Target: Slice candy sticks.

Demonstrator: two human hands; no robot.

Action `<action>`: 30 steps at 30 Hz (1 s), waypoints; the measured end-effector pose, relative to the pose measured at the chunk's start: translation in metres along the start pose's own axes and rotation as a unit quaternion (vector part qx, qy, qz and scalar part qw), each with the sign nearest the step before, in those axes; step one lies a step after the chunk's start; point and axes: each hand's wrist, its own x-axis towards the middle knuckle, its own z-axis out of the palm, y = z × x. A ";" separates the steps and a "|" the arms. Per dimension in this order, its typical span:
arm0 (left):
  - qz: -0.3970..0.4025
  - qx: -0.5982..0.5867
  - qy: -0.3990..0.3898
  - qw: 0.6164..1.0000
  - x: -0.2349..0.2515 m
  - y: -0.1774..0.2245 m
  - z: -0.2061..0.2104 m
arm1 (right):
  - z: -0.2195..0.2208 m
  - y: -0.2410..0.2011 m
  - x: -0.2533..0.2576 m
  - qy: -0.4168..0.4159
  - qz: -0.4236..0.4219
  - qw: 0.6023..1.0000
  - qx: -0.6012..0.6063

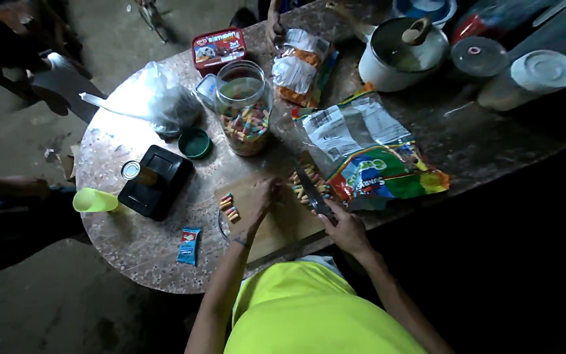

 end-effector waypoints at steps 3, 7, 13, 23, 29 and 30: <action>0.012 -0.048 0.053 0.997 -0.014 -0.011 -0.004 | -0.002 0.013 0.005 0.011 -0.023 0.999 0.030; 0.093 -0.009 0.083 0.992 -0.046 -0.047 0.007 | 0.008 0.028 0.009 0.028 -0.081 0.991 0.103; 0.063 0.031 0.152 0.986 -0.081 -0.051 0.030 | 0.018 0.009 0.004 -0.024 -0.061 0.977 0.204; 0.020 0.022 0.187 0.982 -0.116 -0.046 0.057 | 0.032 0.009 -0.011 -0.017 -0.033 0.996 0.075; 0.001 -0.007 0.202 0.979 -0.084 -0.037 0.040 | 0.031 0.006 -0.021 -0.048 0.032 0.997 0.046; 0.003 0.007 0.183 0.983 -0.075 -0.039 0.037 | 0.032 0.006 -0.021 -0.049 0.033 0.997 0.043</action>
